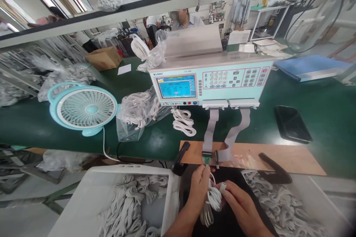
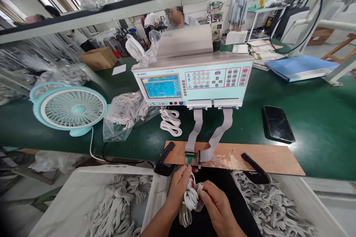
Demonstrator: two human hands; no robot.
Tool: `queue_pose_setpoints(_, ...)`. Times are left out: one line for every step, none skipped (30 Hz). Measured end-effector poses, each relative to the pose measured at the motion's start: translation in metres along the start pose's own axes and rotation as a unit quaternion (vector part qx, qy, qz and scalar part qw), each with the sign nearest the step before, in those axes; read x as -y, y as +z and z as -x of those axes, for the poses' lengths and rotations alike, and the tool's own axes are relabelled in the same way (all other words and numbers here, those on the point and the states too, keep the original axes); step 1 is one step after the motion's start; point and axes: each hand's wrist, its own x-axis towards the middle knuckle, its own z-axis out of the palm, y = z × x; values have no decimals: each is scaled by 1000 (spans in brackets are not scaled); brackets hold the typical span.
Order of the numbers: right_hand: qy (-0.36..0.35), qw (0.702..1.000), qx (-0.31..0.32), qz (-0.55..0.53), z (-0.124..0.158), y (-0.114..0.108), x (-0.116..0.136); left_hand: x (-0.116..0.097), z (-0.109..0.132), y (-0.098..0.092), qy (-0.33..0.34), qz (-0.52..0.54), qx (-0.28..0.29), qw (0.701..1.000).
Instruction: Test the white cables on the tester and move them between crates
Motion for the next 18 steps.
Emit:
queue_pose_setpoints(6,1000,-11,-10,-2,-1,-1,0,0,0,8,4,5,1000)
queue_pose_setpoints(20,999,-31,-27,-5,-1,-3,-1,1,0,21,1,5,1000)
queue_pose_setpoints(34,997,-57,-44,-9,0,-6,-1,2,0,34,-6,-2,999)
queue_pose_setpoints(46,994,-84,-58,-13,1,-8,-1,2,0,48,-15,-10,999)
queue_pose_setpoints(55,991,-106,-67,-17,3,-10,0,3,0,60,-22,-17,998)
queue_pose_setpoints(65,988,-120,-73,-21,5,-12,0,3,1,67,-27,-20,997)
queue_pose_setpoints(75,986,-127,-78,-25,7,-13,0,3,1,70,-28,-20,997)
queue_pose_setpoints(85,984,-128,-84,-28,8,-13,1,3,1,71,-28,-18,997)
queue_pose_setpoints(93,983,-128,-90,-31,10,-13,1,2,1,71,-27,-15,997)
queue_pose_setpoints(98,983,-128,-93,-33,11,-14,2,2,1,70,-29,-13,997)
queue_pose_setpoints(100,982,-128,-95,-35,12,-14,2,1,1,69,-32,-12,997)
queue_pose_setpoints(101,982,-127,-97,-36,12,-15,2,1,0,69,-35,-12,997)
queue_pose_setpoints(103,982,-127,-99,-36,12,-17,2,1,0,70,-37,-12,997)
queue_pose_setpoints(104,981,-127,-102,-36,12,-18,2,1,0,72,-37,-12,997)
queue_pose_setpoints(103,981,-128,-106,-36,12,-20,2,0,0,73,-33,-12,997)
queue_pose_setpoints(99,980,-131,-111,-35,12,-21,2,0,-1,75,-28,-10,997)
queue_pose_setpoints(93,980,-134,-116,-35,12,-22,2,1,-1,77,-22,-9,997)
queue_pose_setpoints(90,979,-137,-123,-34,12,-22,2,1,-1,79,-19,-8,997)
